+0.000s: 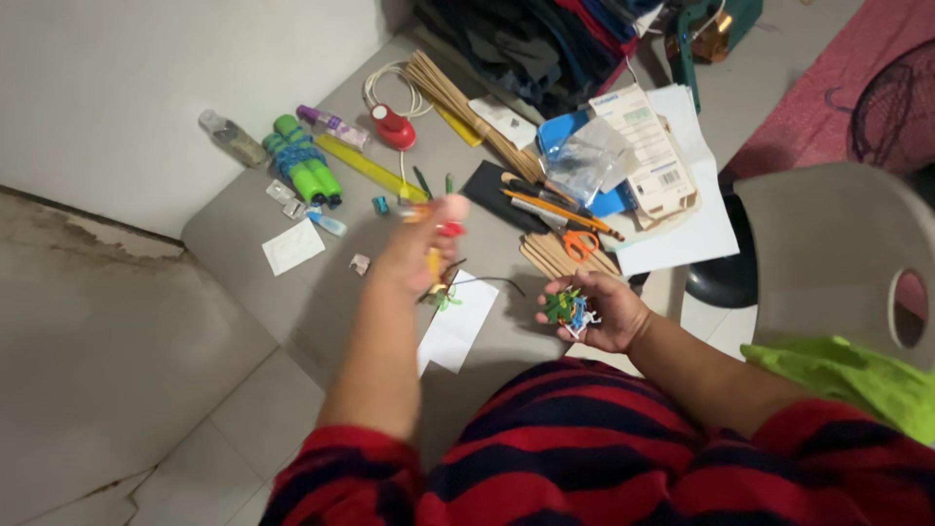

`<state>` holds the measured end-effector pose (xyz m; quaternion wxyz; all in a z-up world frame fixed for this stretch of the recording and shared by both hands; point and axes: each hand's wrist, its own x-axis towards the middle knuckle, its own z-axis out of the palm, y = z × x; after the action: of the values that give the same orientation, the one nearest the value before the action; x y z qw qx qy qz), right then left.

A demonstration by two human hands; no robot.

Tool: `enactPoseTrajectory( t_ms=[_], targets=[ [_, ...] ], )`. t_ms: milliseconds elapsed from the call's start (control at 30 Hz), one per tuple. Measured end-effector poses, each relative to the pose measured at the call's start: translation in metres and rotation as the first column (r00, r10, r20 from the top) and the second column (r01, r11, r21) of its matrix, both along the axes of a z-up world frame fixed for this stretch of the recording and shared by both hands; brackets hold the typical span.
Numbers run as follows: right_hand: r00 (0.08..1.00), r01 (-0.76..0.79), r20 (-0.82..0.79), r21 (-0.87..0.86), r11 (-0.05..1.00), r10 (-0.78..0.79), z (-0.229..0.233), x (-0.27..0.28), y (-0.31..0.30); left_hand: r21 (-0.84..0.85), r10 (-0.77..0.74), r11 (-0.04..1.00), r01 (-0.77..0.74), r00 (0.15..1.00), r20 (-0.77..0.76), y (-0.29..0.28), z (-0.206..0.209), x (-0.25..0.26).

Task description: The person organizes various small items from a cluttered table into a two-compartment wooden box. They handle toys, stationery, and craft supplies, placing them into the box compartments.

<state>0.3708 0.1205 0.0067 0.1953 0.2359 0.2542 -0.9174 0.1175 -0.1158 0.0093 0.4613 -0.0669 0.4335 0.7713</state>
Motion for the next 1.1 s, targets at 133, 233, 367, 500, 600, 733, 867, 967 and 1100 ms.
enactPoseTrajectory(
  t_ms=[133, 233, 367, 500, 600, 733, 867, 967, 1100],
  targets=[
    [0.999, 0.040, 0.014, -0.012, 0.999, -0.040, 0.001, 0.008, -0.019, 0.342, 0.066, 0.936, -0.088, 0.995, 0.075, -0.068, 0.013, 0.005],
    [0.997, 0.056, 0.043, 0.020, 0.998, -0.057, 0.002, 0.015, -0.035, 0.372, 0.108, 0.916, -0.151, 0.985, 0.134, -0.086, 0.012, 0.021],
    [0.995, 0.075, 0.059, 0.016, 0.997, -0.075, 0.003, 0.032, -0.048, 0.380, 0.095, 0.910, -0.168, 0.975, 0.202, -0.086, 0.003, 0.047],
    [0.996, 0.091, -0.008, 0.012, 0.996, -0.091, 0.010, 0.053, -0.051, -0.058, 0.076, 0.994, -0.094, 0.964, -0.256, -0.077, -0.001, 0.064],
    [0.996, 0.086, 0.019, 0.037, 0.996, -0.087, 0.018, 0.060, -0.057, -0.539, -0.292, 0.820, -0.195, 0.667, -0.686, -0.074, 0.005, 0.081],
    [0.998, 0.062, 0.004, 0.074, 0.995, -0.063, 0.029, 0.078, -0.064, -0.739, -0.690, 0.529, -0.416, 0.296, -0.661, -0.059, 0.019, 0.119],
    [0.996, 0.062, -0.065, 0.023, 0.998, -0.060, 0.035, 0.117, -0.066, -0.804, -0.800, 0.363, -0.470, 0.285, -0.528, -0.049, 0.024, 0.149],
    [0.990, 0.068, -0.117, -0.053, 0.996, -0.074, 0.035, 0.157, -0.066, -0.800, -0.820, 0.349, -0.488, 0.253, -0.513, -0.050, 0.016, 0.167],
    [0.983, 0.109, -0.134, -0.117, 0.987, -0.125, 0.025, 0.205, -0.071, -0.741, -0.605, 0.402, -0.538, 0.451, -0.656, -0.062, -0.014, 0.175]
  ],
)
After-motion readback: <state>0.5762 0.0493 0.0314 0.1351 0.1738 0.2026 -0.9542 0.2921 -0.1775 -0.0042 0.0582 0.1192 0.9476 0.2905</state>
